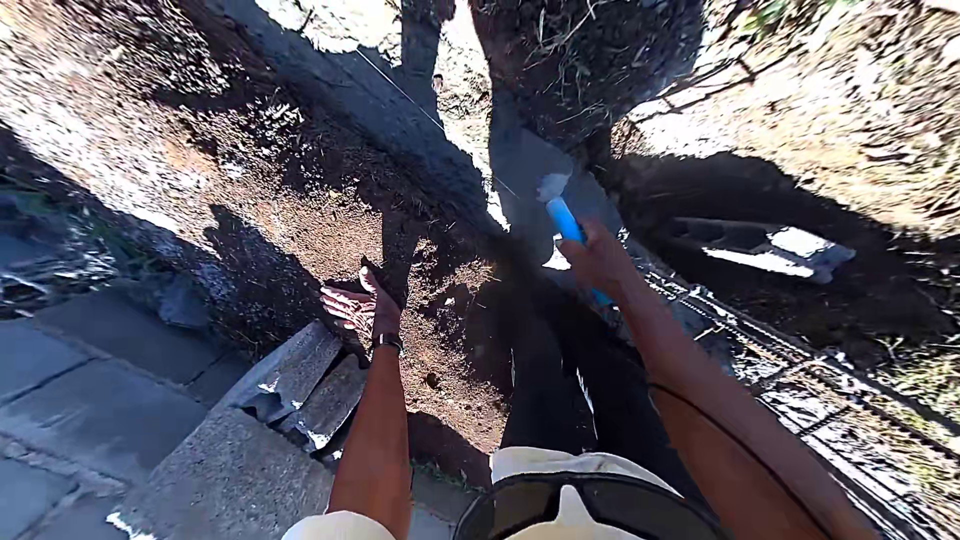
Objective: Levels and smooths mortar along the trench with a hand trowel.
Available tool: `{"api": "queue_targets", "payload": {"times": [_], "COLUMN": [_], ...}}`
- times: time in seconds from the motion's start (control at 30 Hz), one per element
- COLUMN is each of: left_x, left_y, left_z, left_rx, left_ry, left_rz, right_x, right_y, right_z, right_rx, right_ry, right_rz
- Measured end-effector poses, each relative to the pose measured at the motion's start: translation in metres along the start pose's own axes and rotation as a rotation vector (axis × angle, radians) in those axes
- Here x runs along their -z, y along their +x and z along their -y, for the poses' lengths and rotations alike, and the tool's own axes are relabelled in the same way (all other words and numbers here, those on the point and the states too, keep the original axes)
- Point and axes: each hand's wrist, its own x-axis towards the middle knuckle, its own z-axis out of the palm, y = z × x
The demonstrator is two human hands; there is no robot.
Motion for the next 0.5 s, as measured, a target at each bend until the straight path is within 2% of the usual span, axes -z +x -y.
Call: {"api": "queue_targets", "payload": {"times": [0.13,0.33,0.5], "left_x": [0.007,0.008,0.003], "left_y": [-0.003,-0.004,-0.001], "left_z": [-0.005,-0.01,-0.006], "left_rx": [-0.014,-0.006,-0.03], "left_ry": [0.02,0.045,0.039], "left_rz": [0.017,-0.004,-0.018], "right_x": [0.009,0.013,0.009], "right_y": [0.062,0.12,0.151], "right_z": [0.005,0.009,0.005], "right_rx": [0.0,0.038,0.018], "right_ry": [0.179,0.139,0.099], "right_rz": [0.147,0.29,0.334]}}
